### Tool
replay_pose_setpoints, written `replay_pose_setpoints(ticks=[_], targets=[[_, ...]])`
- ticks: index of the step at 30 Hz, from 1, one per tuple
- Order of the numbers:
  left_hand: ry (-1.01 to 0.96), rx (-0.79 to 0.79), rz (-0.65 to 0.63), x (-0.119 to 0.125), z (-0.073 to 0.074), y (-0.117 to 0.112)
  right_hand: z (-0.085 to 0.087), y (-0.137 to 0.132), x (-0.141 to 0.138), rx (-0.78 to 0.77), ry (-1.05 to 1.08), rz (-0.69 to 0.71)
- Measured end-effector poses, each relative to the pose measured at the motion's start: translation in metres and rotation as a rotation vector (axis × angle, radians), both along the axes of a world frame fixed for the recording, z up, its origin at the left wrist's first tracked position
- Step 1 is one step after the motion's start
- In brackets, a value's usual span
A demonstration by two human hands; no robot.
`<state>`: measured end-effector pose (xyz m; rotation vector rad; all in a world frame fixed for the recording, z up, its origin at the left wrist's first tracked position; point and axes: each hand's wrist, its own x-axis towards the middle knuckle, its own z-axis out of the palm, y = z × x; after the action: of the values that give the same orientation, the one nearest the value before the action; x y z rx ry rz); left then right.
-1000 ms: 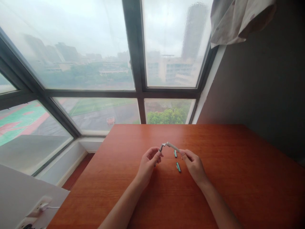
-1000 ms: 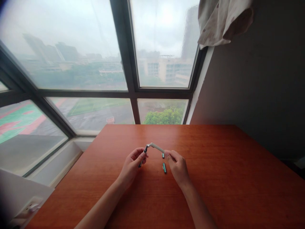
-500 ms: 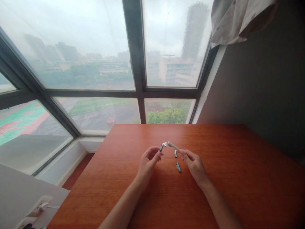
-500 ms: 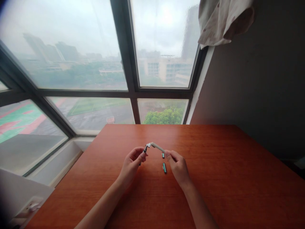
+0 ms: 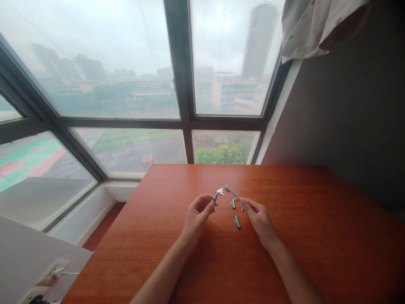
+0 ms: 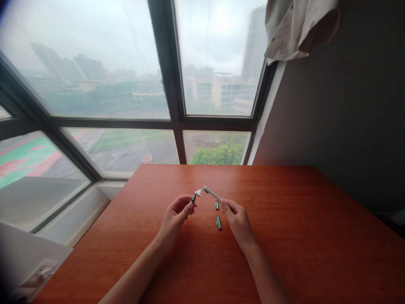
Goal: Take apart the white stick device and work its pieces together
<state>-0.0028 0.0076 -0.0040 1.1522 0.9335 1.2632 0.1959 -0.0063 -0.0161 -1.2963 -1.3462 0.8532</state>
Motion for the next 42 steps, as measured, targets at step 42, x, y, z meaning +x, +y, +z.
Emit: replay_pose_setpoints(ticks=[42], targets=[[-0.050,-0.025,-0.087,-0.0002,-0.0066,0.0015,-0.0026,0.0001,-0.0020,0.034,-0.061,0.020]])
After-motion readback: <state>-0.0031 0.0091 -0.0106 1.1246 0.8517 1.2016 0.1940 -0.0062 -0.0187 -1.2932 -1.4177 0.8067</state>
